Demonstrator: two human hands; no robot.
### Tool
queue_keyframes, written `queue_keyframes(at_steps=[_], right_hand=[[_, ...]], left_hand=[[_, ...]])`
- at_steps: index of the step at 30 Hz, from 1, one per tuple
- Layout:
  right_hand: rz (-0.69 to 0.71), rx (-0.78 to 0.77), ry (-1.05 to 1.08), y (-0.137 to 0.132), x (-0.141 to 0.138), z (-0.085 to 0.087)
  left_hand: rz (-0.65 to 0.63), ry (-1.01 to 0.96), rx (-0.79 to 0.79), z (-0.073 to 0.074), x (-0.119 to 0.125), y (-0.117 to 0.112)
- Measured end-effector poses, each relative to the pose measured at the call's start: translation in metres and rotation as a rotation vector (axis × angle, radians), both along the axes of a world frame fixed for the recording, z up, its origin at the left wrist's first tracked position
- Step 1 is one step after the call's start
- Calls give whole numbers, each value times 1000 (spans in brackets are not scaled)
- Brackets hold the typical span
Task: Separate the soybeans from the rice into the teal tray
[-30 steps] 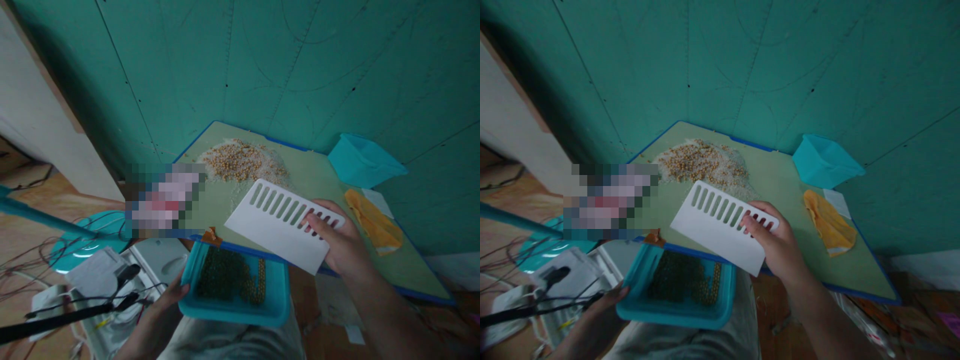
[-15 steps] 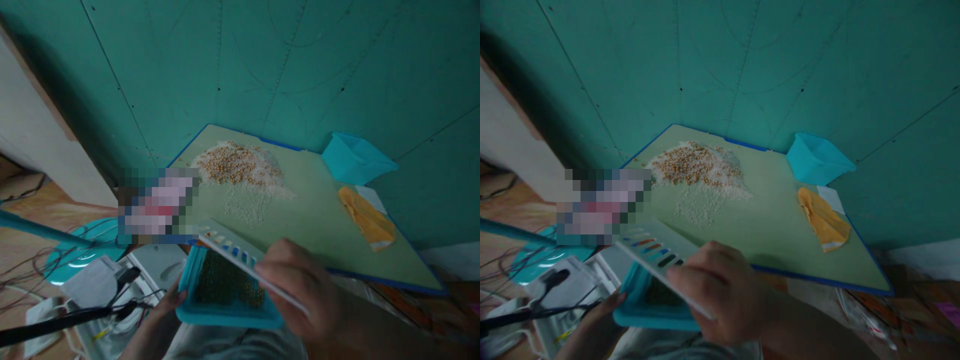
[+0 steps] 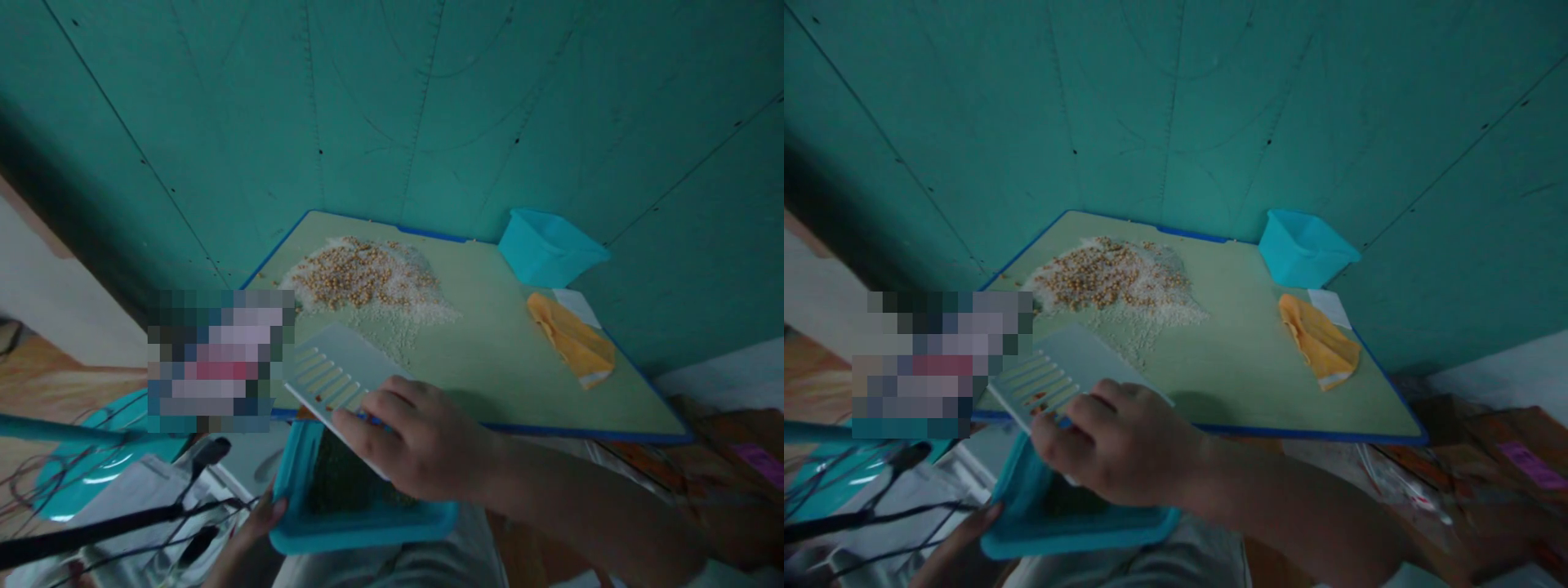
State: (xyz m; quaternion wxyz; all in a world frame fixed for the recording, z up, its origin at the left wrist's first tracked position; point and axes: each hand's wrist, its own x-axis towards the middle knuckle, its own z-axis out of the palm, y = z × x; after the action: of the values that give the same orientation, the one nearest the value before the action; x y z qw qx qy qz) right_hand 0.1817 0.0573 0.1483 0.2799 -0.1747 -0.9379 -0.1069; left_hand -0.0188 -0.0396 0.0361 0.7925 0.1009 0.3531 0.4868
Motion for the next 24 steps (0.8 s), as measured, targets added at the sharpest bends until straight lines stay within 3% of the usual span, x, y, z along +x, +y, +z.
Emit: queue_keyframes(at_steps=[4,9,14,20,24], right_hand=[[-58,2,-87,10,11,0],[-136,31,-144,22,29,-2],[-119,22,-216,32,50,-4],[-123,-83,-280,40,79,-1],[-185,-105,-239,43,98,0]], left_hand=[[10,-152,-16,-7,0,-2],[-4,-83,21,-6,1,-1],[-36,-30,59,-4,-1,-2],[-22,29,63,-11,-2,-2],[-10,19,54,-7,4,1]])
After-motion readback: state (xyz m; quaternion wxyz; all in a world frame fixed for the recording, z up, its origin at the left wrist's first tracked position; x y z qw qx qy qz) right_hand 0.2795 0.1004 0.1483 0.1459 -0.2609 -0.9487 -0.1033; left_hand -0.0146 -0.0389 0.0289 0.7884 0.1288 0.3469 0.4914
